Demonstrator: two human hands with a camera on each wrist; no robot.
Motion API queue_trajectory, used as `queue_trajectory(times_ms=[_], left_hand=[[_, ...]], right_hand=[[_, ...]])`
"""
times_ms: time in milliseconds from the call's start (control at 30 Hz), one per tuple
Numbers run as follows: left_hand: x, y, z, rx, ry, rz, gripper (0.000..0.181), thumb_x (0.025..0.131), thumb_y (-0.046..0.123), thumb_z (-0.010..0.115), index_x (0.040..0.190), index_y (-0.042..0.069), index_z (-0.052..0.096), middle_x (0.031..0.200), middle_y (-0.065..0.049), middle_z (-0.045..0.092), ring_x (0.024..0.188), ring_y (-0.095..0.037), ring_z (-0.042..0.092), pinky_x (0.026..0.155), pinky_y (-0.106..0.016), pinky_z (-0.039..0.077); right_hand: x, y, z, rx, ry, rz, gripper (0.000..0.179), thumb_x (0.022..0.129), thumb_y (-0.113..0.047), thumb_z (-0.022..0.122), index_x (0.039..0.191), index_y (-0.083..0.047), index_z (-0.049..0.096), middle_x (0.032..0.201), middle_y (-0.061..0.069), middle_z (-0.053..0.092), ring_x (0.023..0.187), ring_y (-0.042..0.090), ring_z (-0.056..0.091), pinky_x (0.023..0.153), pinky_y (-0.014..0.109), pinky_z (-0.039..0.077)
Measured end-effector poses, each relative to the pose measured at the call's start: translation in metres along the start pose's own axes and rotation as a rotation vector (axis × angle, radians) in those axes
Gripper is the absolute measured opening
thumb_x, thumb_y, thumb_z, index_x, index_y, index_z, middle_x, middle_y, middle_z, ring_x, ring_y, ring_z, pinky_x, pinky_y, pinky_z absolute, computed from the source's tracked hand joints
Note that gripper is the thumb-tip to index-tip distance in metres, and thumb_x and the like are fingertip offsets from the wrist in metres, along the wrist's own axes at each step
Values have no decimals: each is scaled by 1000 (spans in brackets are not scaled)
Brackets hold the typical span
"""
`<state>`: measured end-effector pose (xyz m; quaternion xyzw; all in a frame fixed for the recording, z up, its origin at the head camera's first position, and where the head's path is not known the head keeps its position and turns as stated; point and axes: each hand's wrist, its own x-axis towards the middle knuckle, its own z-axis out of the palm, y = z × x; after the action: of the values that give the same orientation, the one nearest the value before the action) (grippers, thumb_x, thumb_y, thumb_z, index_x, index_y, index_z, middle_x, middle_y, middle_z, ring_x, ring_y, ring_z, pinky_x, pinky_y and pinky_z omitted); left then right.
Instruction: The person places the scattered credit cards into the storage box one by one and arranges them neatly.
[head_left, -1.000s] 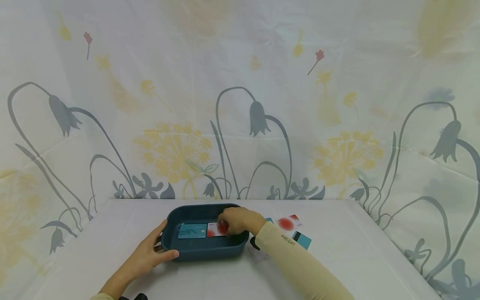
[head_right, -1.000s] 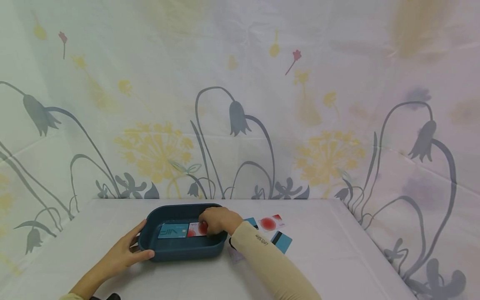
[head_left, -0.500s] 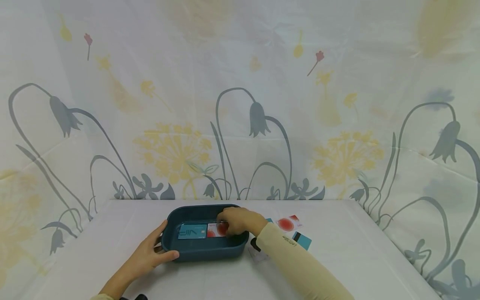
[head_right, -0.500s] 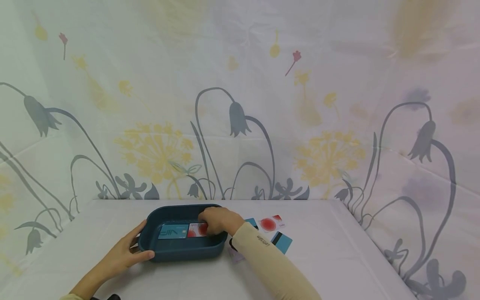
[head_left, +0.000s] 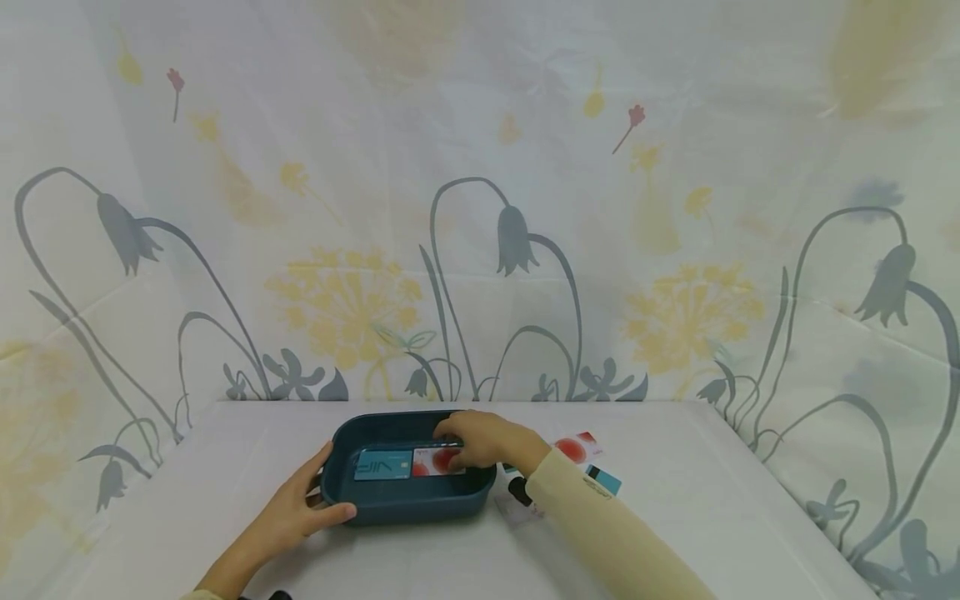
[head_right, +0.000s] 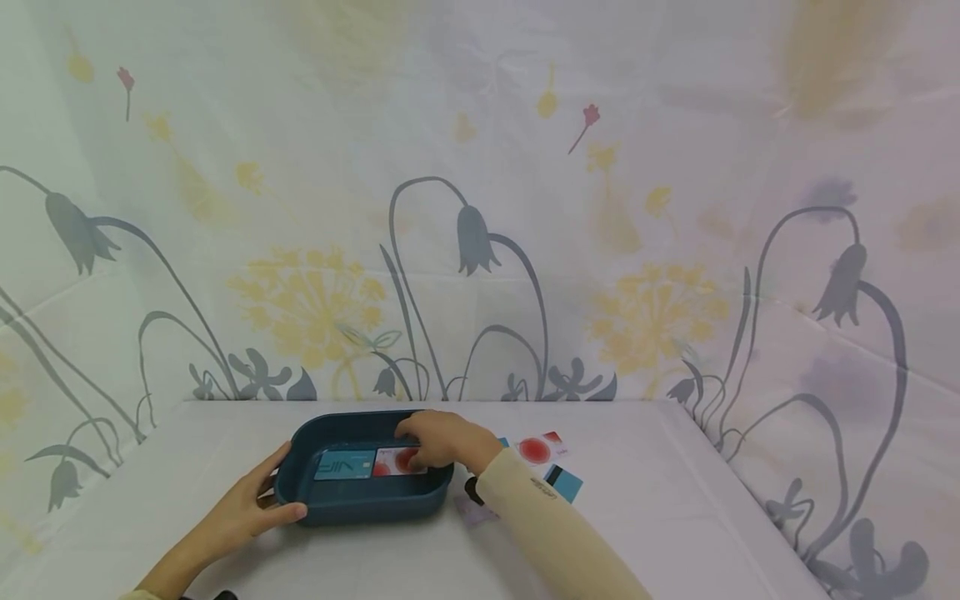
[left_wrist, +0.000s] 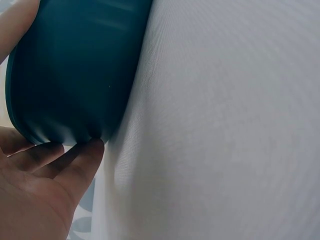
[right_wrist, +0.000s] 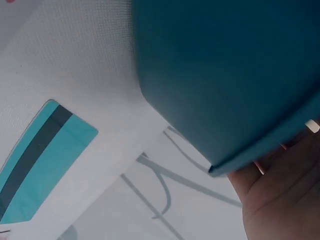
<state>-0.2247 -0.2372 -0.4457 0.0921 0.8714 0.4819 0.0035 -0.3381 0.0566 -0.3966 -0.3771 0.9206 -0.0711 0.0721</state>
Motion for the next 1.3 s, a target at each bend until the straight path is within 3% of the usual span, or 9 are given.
queue_trajectory(times_ms=[333,600,1300], left_hand=[[1,1,0,-15,-3,-32,106,78,33,80,153,2,11,154,-29,15,133,-48,33,98,-40,46],[2,3,1,-29,-7,-37,106,78,33,80,153,3,11,154,-28,14,133,-48,32,98,-40,46],[2,0,-1,-62,-17,-30,106,79,30,80,153,2,10,153,-30,12,132,-48,32,96,-40,48]], right_hand=[[-24,5,-11,40,78,-39,47,86,-33,72,129,-18,60,121,-7,60,106,9,56,96,31,47],[-43,11,-17,94,111,1,48,87,-32,71,131,-17,58,120,-5,61,110,11,56,97,35,47],[-90,38,-12,125,276,-17,48,87,-31,70,129,-12,58,115,-1,61,107,16,57,91,39,49]])
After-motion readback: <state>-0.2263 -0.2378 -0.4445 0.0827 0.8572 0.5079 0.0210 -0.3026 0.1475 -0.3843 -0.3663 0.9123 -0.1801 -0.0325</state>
